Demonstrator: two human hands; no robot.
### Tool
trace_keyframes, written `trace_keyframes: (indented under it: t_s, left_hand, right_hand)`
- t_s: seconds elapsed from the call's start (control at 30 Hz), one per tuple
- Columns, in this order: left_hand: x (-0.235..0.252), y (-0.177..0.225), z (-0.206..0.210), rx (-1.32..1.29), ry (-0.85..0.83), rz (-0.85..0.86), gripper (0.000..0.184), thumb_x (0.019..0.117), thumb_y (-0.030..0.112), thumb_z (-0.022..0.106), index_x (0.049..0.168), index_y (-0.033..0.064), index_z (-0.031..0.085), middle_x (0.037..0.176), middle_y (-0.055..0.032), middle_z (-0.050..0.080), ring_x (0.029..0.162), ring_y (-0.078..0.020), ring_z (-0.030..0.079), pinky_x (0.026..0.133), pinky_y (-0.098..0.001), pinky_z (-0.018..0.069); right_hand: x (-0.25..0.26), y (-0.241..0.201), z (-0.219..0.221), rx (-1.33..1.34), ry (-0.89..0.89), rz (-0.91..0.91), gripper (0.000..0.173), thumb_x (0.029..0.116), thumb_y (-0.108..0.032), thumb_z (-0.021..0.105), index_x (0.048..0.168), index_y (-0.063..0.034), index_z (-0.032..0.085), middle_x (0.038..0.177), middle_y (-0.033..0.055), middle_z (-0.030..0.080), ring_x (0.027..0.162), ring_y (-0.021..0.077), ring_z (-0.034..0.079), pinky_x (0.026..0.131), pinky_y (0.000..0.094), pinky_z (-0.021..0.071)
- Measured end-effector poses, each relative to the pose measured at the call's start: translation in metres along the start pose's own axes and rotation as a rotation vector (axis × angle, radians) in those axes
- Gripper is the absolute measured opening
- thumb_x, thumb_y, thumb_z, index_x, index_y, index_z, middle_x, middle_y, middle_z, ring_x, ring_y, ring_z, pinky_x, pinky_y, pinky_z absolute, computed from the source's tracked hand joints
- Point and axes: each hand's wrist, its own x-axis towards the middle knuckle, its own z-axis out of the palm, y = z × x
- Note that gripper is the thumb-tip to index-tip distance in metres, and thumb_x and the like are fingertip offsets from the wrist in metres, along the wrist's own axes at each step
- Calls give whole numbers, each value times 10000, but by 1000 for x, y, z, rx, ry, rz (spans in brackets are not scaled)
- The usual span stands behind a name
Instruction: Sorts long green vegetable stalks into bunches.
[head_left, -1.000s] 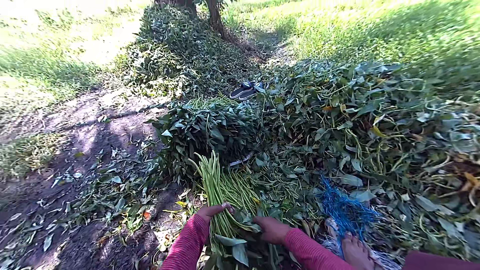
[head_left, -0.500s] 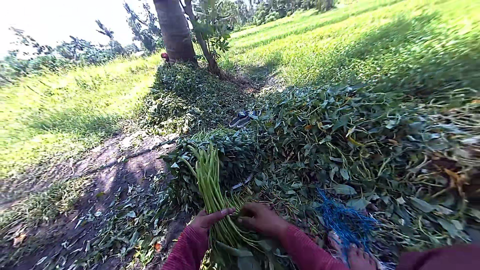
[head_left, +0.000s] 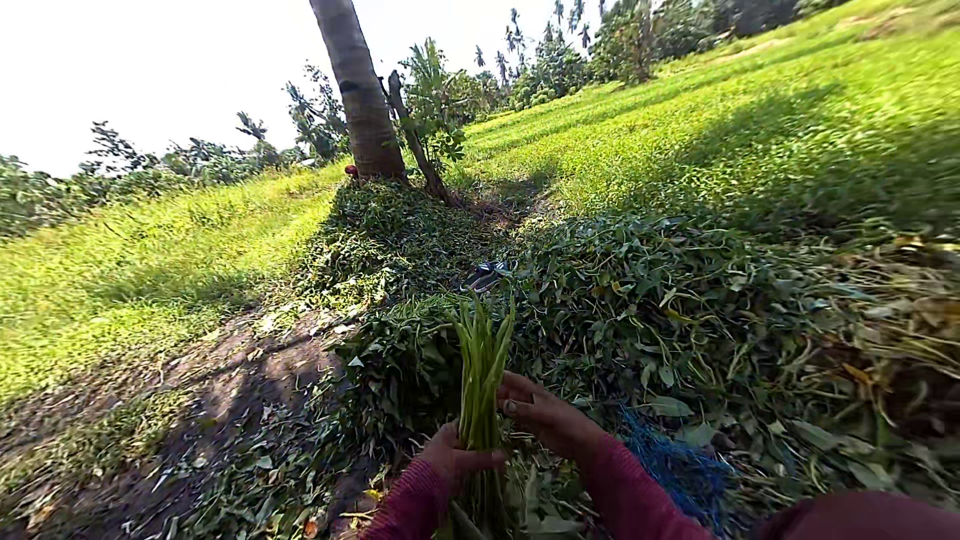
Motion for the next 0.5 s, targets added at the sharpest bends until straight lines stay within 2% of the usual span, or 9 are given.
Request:
trace_keyframes:
  t_s: [0.03,0.1,0.2,0.3,0.4,0.43,0.5]
  left_hand:
    - [2,8,13,110,-27,-31,509,808,79,826,1258,-4,603,996,-106,762,905,-218,753,887,-400,621]
    - [6,20,37,184,-84,-88,491,828,87,821,1257,3,599,988,-108,759,889,-221,753,876,-404,622]
    - [12,33,51,154,-192,-164,417,888,116,783,1241,-11,601,977,-120,766,892,-226,759,876,-398,620]
    - [8,36,46,60,-292,-98,595,836,128,801,1344,15,512,1096,-70,724,984,-151,716,921,-349,592]
    - [5,28,29,-8,-324,45,841,729,144,862,1442,51,425,1280,-82,665,1142,-185,676,987,-363,571]
    - [1,27,25,12,-294,71,787,738,125,859,1421,46,476,1290,-89,665,1149,-197,674,987,-365,573]
    - [-6,29,20,93,-195,98,482,809,74,816,1251,21,631,1176,-86,706,1047,-183,703,924,-346,595]
  right_hand:
    - [0,-1,4,89,15,-57,851,862,-333,788,1499,6,336,1363,116,614,1236,190,618,1070,379,512]
    - [-3,-1,10,309,77,-113,770,869,-256,802,1449,31,385,1310,194,664,1184,286,671,1030,438,544]
    - [-12,-16,16,480,269,-101,416,953,-57,647,1311,50,462,1070,217,731,963,299,742,885,423,610]
    - [-20,-31,12,539,331,-100,220,1005,-36,542,1202,47,489,892,195,712,812,287,741,824,437,631]
    - [-27,-44,1,596,351,-125,215,1011,-47,555,1202,28,493,869,190,700,771,299,737,793,468,639]
    - [-29,-46,-3,614,356,-142,223,1013,-42,555,1216,24,489,871,191,693,768,301,733,791,474,639]
    - [-31,-50,-11,652,378,-170,178,1006,-27,562,1168,26,511,851,196,691,749,308,729,777,490,637]
